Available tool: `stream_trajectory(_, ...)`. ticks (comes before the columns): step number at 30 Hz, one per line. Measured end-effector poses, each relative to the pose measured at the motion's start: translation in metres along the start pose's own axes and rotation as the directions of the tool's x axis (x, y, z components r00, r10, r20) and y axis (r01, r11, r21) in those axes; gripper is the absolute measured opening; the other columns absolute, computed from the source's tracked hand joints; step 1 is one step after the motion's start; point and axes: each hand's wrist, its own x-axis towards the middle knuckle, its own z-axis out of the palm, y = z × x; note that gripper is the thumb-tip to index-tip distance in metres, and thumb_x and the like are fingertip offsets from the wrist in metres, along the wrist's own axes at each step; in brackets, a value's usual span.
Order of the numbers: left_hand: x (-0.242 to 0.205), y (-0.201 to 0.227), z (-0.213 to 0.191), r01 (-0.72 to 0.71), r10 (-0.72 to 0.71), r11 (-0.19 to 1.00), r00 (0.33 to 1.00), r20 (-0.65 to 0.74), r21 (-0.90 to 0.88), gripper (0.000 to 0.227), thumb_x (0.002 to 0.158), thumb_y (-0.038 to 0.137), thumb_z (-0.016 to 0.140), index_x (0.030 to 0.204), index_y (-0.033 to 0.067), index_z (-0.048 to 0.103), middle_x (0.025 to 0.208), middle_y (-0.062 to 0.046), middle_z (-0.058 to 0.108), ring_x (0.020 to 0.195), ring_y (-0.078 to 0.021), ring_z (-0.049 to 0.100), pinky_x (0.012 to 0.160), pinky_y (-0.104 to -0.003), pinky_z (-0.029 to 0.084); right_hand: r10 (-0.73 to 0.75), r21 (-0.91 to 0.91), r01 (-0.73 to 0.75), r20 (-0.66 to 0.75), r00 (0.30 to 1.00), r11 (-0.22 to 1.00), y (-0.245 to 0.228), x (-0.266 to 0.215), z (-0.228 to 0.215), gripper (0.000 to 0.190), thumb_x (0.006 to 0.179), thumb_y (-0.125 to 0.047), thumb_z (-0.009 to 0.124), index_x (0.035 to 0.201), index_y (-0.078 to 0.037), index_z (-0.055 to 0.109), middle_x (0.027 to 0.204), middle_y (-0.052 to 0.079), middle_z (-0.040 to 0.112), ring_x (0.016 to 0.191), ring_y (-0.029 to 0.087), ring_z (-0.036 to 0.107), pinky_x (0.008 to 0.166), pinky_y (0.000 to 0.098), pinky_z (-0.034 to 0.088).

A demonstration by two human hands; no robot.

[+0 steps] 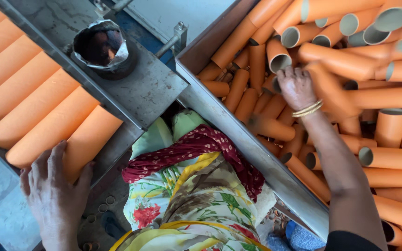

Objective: The person repeatedly picks up orange cylindrical tubes from a large bin and places them into a metal tray. The task involves continuous hand-based sorting of the tubes from a pile into a designated container.

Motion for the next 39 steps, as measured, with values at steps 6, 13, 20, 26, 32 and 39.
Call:
stream_trajectory(6, 0.000, -0.001, 0.000, 0.014, -0.014, 0.999, 1.000, 0.014, -0.044, 0.062, 0.091, 0.037, 0.079, 0.144, 0.0140, 0.057, 0.139, -0.010, 0.061, 0.135, -0.0285, 0.056, 0.126, -0.053, 0.032, 0.170, 0.536, -0.168, 0.047, 0.984, 0.827, -0.021, 0.027, -0.101, 0.012, 0.097, -0.005, 0.066, 0.108, -0.009, 0.063, 0.102, 0.012, 0.061, 0.094, 0.031, 0.067, 0.076, 0.0440, 0.053)
stream_trajectory(13, 0.001, 0.003, -0.001, 0.022, -0.021, 0.997, 1.000, 0.016, -0.080, 0.063, 0.092, 0.035, 0.076, 0.148, 0.0146, 0.057, 0.144, -0.009, 0.061, 0.133, -0.0293, 0.057, 0.124, -0.054, 0.031, 0.210, 0.878, -0.108, 0.009, 0.978, 0.467, -0.003, 0.019, -0.163, 0.017, 0.098, 0.003, 0.060, 0.113, -0.005, 0.060, 0.137, 0.011, 0.065, 0.118, 0.031, 0.066, 0.095, 0.0412, 0.053)
stream_trajectory(20, 0.003, 0.002, -0.002, 0.011, -0.011, 0.993, 1.000, 0.002, -0.118, 0.064, 0.090, 0.036, 0.075, 0.147, 0.0144, 0.056, 0.148, -0.011, 0.057, 0.141, -0.0292, 0.051, 0.124, -0.058, 0.025, 0.110, 0.874, -0.137, 0.097, 0.989, 0.465, 0.012, 0.013, -0.208, 0.015, 0.099, -0.001, 0.060, 0.113, -0.006, 0.063, 0.119, 0.009, 0.072, 0.107, 0.026, 0.071, 0.091, 0.0390, 0.055)
stream_trajectory(26, -0.001, 0.005, -0.007, -0.025, 0.025, 0.991, 1.000, -0.003, -0.133, 0.069, 0.087, 0.036, 0.076, 0.148, 0.0150, 0.054, 0.154, -0.014, 0.050, 0.148, -0.0310, 0.043, 0.125, -0.059, 0.018, 0.141, 0.728, -0.227, 0.179, 0.974, 0.647, -0.001, 0.019, -0.239, 0.017, 0.100, -0.006, 0.064, 0.115, -0.011, 0.069, 0.101, 0.012, 0.072, 0.087, 0.030, 0.069, 0.076, 0.0422, 0.054)
stream_trajectory(32, -0.008, 0.012, -0.017, -0.035, 0.038, 0.979, 0.999, 0.009, -0.203, 0.069, 0.085, 0.034, 0.077, 0.146, 0.0145, 0.054, 0.152, -0.014, 0.050, 0.145, -0.0303, 0.045, 0.125, -0.059, 0.019, 0.223, 0.651, 0.022, -0.290, 0.931, 0.758, 0.009, 0.018, -0.285, 0.012, 0.112, 0.003, 0.058, 0.114, -0.005, 0.067, 0.110, 0.014, 0.070, 0.102, 0.028, 0.067, 0.091, 0.0373, 0.054)
stream_trajectory(39, -0.021, 0.033, -0.040, -0.192, 0.133, 0.918, 0.973, -0.186, -0.348, 0.078, 0.088, 0.046, 0.079, 0.149, 0.0091, 0.047, 0.156, -0.016, 0.046, 0.148, -0.0340, 0.044, 0.127, -0.060, 0.023, 0.449, 0.956, 0.281, -0.286, 0.847, 0.078, -0.062, 0.056, -0.280, 0.008, 0.109, 0.004, 0.058, 0.113, -0.003, 0.058, 0.116, 0.008, 0.065, 0.099, 0.014, 0.063, 0.092, 0.0273, 0.054)
